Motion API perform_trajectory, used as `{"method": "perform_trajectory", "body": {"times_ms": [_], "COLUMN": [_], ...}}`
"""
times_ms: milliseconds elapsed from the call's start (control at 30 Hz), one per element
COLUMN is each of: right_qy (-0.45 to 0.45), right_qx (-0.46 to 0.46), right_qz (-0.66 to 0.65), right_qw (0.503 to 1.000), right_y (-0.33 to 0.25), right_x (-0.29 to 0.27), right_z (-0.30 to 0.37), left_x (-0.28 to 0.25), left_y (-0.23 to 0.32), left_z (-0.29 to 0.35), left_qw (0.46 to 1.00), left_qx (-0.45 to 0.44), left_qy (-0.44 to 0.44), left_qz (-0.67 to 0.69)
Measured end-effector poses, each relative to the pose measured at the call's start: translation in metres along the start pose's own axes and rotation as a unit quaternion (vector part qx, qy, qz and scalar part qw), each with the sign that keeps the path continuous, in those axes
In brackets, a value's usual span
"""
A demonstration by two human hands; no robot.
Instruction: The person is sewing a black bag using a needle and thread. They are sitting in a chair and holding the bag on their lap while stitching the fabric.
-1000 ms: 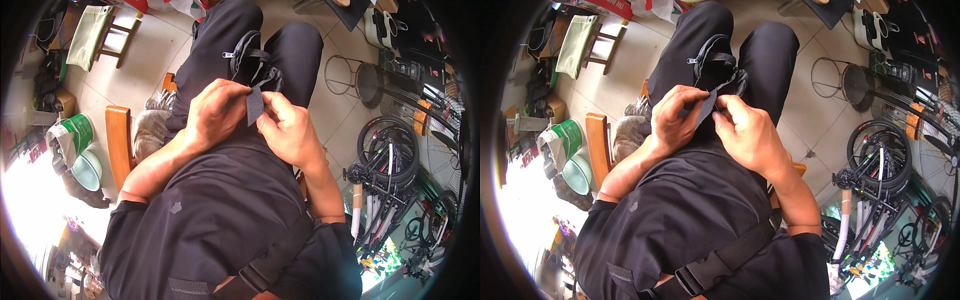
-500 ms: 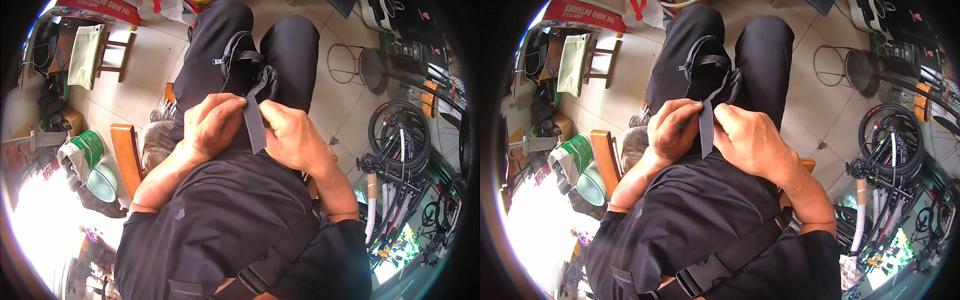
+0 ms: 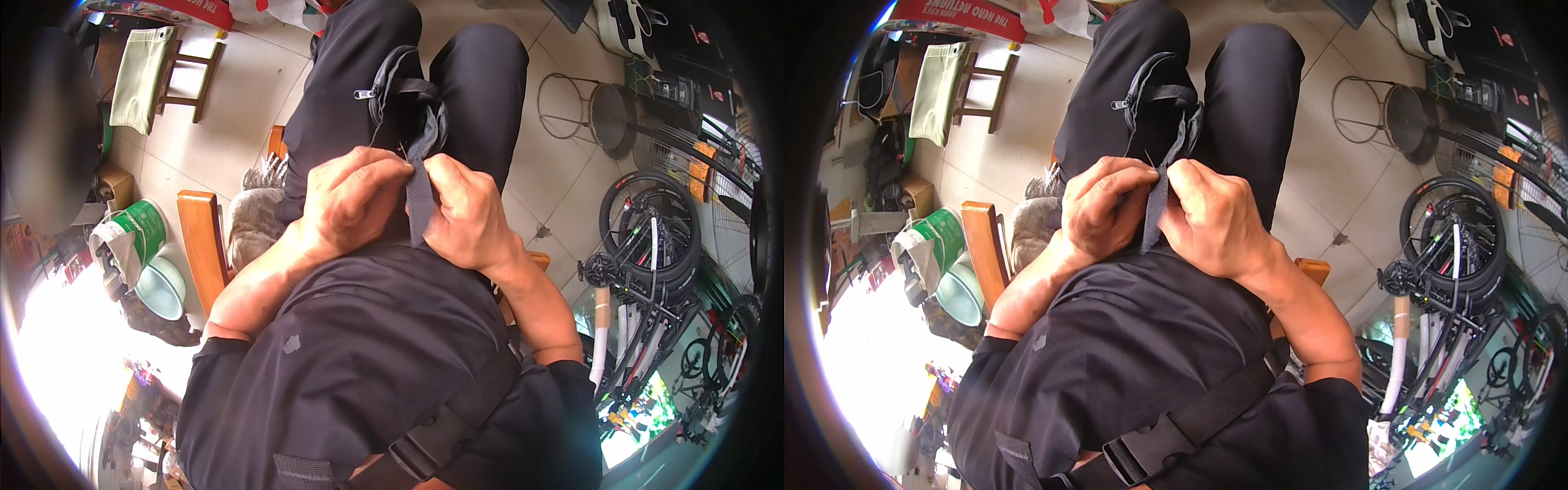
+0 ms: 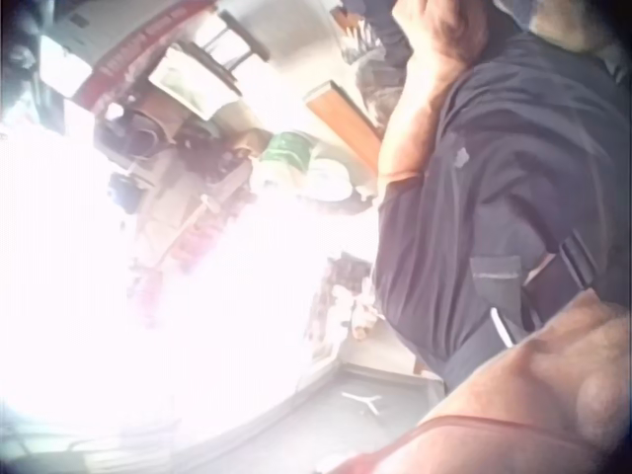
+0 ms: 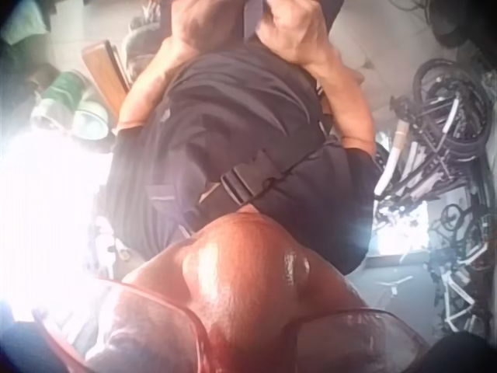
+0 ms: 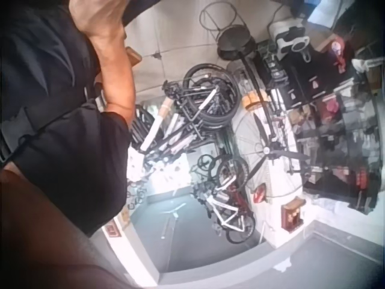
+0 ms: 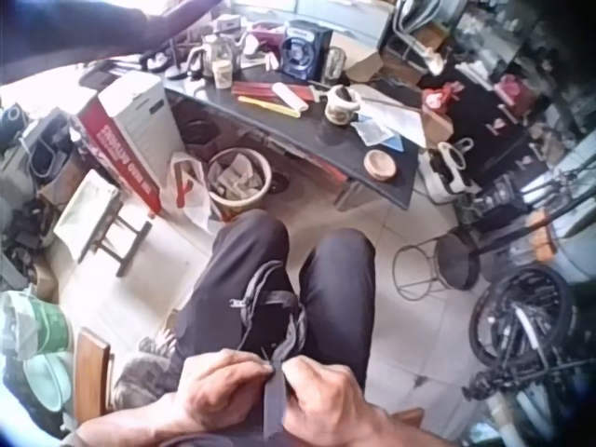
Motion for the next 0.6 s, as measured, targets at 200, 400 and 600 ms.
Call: {"method": "perform_trajectory", "body": {"times_ms": [200, 400, 600], "right_qy": [0.010, -0.022, 0.000], "right_qx": [0.065, 0.106, 0.404], "right_qz": [-0.038, 0.047, -0.167], "right_qw": [0.997, 0.993, 0.899], "right_y": [0.001, 0.000, 0.038], "right_x": [0.000, -0.009, -0.078], "right_z": [-0.005, 0.009, 0.050], "left_x": [0.001, 0.002, -0.005], "left_y": [-0.009, -0.013, 0.003], "left_z": [0.009, 0.009, 0.002], "left_qw": [0.990, 0.996, 0.998], "left_qx": [-0.142, -0.091, 0.023], "left_qy": [0.016, 0.001, 0.020], "left_qz": [0.006, -0.018, -0.058]}}
Point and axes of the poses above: each hand's wrist, its own z-axis away from the middle knuckle, its own x-axis out of the palm, y = z × x, the point moved 6 cm from there along -z, towards the middle knuckle, and after that the axes turned 15 degrees about x, right-handed, at the moved point
